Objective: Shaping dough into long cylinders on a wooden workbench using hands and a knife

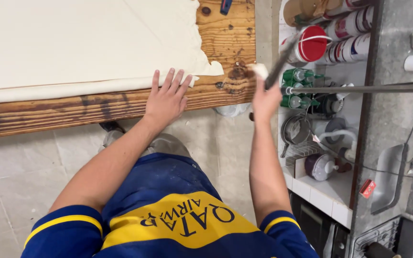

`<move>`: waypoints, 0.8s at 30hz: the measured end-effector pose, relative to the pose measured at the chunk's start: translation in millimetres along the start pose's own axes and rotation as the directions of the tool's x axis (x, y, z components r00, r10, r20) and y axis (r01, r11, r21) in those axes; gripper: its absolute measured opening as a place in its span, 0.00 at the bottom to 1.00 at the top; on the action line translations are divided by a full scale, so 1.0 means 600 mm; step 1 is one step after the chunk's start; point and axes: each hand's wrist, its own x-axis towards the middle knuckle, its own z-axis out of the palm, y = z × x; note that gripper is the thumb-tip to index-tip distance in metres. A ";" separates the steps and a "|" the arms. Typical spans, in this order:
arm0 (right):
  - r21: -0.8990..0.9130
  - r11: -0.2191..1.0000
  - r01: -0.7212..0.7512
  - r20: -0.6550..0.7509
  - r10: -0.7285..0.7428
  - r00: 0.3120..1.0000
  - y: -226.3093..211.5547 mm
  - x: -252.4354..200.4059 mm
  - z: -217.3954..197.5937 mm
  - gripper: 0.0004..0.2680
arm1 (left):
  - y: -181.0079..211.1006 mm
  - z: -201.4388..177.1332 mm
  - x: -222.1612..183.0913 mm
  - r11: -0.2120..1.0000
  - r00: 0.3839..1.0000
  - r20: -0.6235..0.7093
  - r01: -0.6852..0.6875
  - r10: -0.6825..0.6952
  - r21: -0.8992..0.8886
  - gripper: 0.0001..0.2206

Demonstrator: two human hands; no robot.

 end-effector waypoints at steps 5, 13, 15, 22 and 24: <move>0.559 0.773 -0.299 0.267 0.174 0.948 -0.073 -0.018 -0.065 0.07 | 0.012 -0.055 0.027 0.777 0.994 0.048 0.103 -0.094 -0.621 0.24; 0.475 0.862 -0.174 0.462 -0.076 0.883 -0.210 -0.005 -0.036 0.20 | -0.077 -0.072 0.011 -0.736 0.809 0.432 -0.001 -0.398 -0.677 0.15; 0.282 0.957 0.067 0.443 -0.192 0.876 -0.184 0.013 0.008 0.20 | -0.102 -0.084 -0.049 -0.704 0.769 0.418 -0.057 -0.483 -0.708 0.10; 0.097 0.874 0.477 0.297 -0.483 0.824 -0.132 0.037 0.119 0.19 | -0.178 -0.055 -0.354 -0.516 0.516 0.433 -0.021 -0.739 -0.856 0.14; 0.116 0.820 0.560 0.268 -0.569 0.777 -0.062 0.061 0.163 0.19 | -0.195 -0.012 -0.460 -0.488 0.414 0.443 -0.005 -0.795 -0.873 0.15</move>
